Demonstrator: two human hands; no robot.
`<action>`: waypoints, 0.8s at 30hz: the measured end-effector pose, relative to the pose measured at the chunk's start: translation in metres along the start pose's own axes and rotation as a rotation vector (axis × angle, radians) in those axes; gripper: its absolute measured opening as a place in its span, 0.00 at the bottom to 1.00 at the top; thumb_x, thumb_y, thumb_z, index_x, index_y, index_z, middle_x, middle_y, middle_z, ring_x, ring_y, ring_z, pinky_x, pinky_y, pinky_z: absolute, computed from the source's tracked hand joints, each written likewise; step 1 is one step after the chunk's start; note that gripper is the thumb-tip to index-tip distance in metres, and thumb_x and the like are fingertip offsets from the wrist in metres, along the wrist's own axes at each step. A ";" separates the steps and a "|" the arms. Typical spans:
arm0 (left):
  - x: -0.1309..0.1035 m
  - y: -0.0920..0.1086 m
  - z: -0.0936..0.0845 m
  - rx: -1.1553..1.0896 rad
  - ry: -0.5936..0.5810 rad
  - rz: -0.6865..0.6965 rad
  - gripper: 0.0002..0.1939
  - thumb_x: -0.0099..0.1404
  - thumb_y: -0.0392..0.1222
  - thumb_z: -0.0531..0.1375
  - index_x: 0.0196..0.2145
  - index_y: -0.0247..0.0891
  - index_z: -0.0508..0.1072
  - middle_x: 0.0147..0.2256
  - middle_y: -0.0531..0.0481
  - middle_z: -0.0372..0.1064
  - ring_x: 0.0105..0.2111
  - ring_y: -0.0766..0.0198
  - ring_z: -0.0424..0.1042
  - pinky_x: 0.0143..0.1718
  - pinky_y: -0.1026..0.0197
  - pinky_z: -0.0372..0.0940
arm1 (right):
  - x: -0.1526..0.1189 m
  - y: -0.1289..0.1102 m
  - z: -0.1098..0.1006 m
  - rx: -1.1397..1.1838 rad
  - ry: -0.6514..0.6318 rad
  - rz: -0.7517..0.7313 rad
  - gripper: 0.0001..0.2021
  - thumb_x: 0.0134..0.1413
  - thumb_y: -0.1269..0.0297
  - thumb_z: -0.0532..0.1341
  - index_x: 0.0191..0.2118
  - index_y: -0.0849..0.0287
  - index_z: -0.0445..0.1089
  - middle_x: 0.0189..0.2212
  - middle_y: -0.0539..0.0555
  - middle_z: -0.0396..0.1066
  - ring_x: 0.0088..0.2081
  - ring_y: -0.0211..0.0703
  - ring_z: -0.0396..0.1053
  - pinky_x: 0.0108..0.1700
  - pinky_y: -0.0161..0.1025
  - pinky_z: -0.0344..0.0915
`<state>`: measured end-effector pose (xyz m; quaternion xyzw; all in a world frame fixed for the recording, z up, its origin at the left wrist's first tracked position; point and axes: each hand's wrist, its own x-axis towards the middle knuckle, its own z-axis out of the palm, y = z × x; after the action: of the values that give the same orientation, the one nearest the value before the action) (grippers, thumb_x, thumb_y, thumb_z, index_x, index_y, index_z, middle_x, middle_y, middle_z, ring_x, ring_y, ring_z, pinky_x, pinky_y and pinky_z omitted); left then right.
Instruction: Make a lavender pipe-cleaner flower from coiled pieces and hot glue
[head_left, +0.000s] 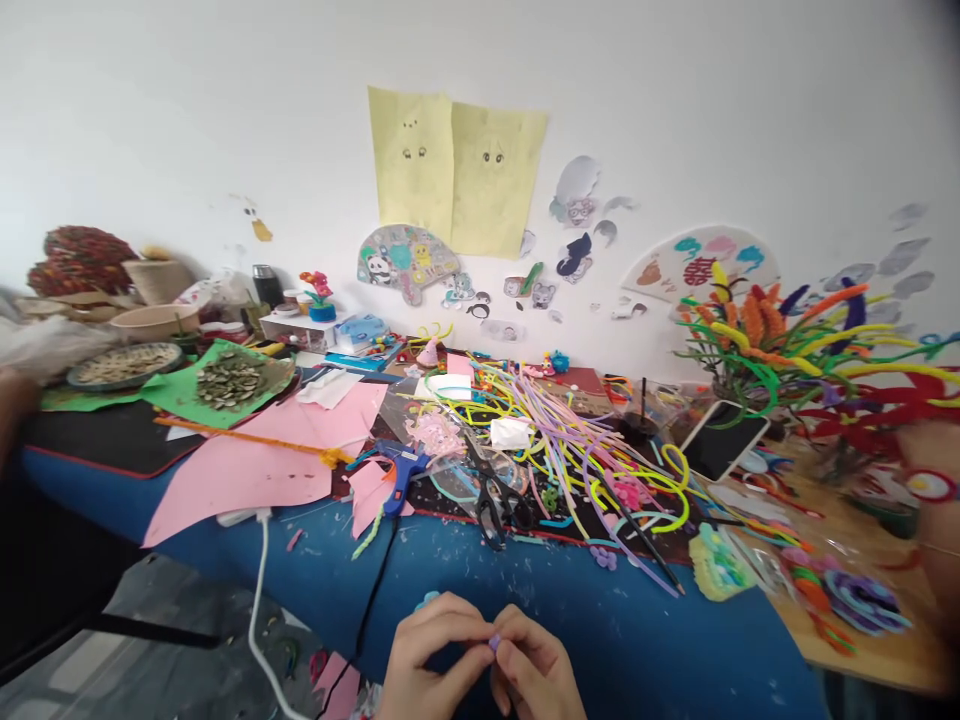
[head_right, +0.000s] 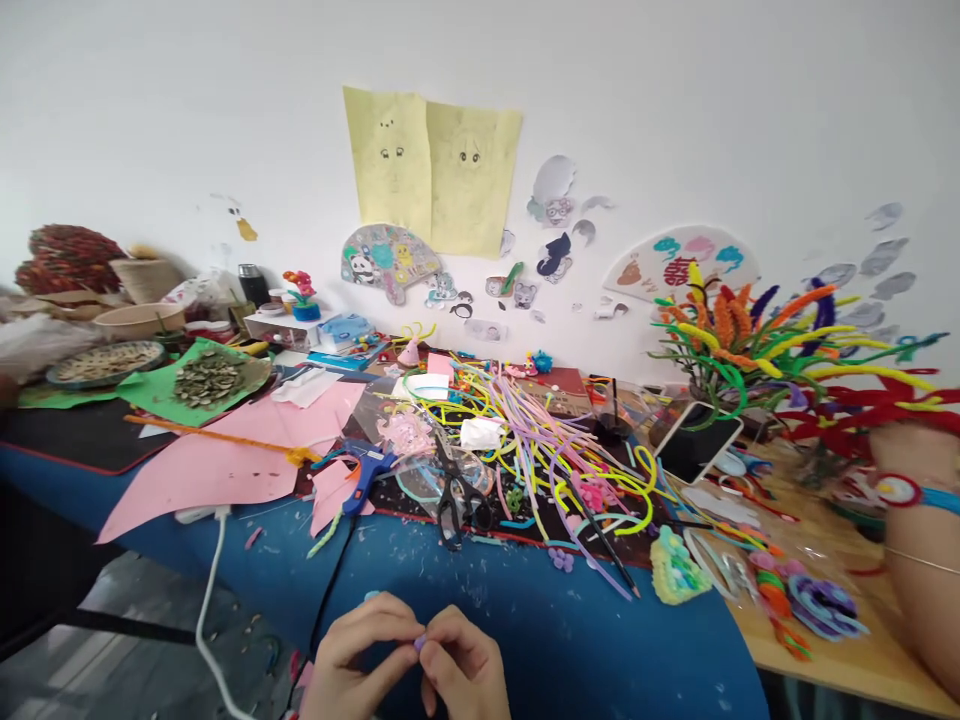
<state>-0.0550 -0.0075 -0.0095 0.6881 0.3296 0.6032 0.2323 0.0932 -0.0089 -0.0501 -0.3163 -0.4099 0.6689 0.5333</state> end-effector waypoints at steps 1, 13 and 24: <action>-0.001 -0.001 -0.001 -0.020 0.002 -0.016 0.07 0.66 0.43 0.64 0.34 0.38 0.81 0.26 0.47 0.77 0.25 0.64 0.75 0.28 0.66 0.70 | 0.001 -0.001 0.003 -0.008 0.038 -0.019 0.17 0.49 0.49 0.70 0.25 0.59 0.74 0.25 0.46 0.62 0.16 0.26 0.53 0.18 0.30 0.50; -0.005 -0.031 -0.028 -0.509 0.336 -0.574 0.11 0.55 0.46 0.72 0.28 0.35 0.80 0.27 0.49 0.73 0.21 0.66 0.72 0.24 0.65 0.69 | 0.047 -0.004 0.058 -0.425 0.025 -0.355 0.07 0.58 0.62 0.65 0.31 0.54 0.79 0.28 0.53 0.71 0.25 0.39 0.67 0.26 0.36 0.66; 0.022 -0.066 -0.091 0.321 0.544 -0.410 0.12 0.67 0.49 0.58 0.36 0.37 0.73 0.39 0.42 0.76 0.43 0.53 0.76 0.46 0.55 0.70 | 0.137 -0.038 0.112 -1.405 -0.158 -0.097 0.20 0.68 0.54 0.52 0.40 0.60 0.78 0.37 0.63 0.79 0.41 0.55 0.77 0.44 0.45 0.68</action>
<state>-0.1546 0.0464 -0.0273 0.4502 0.6006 0.6454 0.1412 -0.0171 0.1041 0.0375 -0.5175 -0.7956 0.2428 0.2009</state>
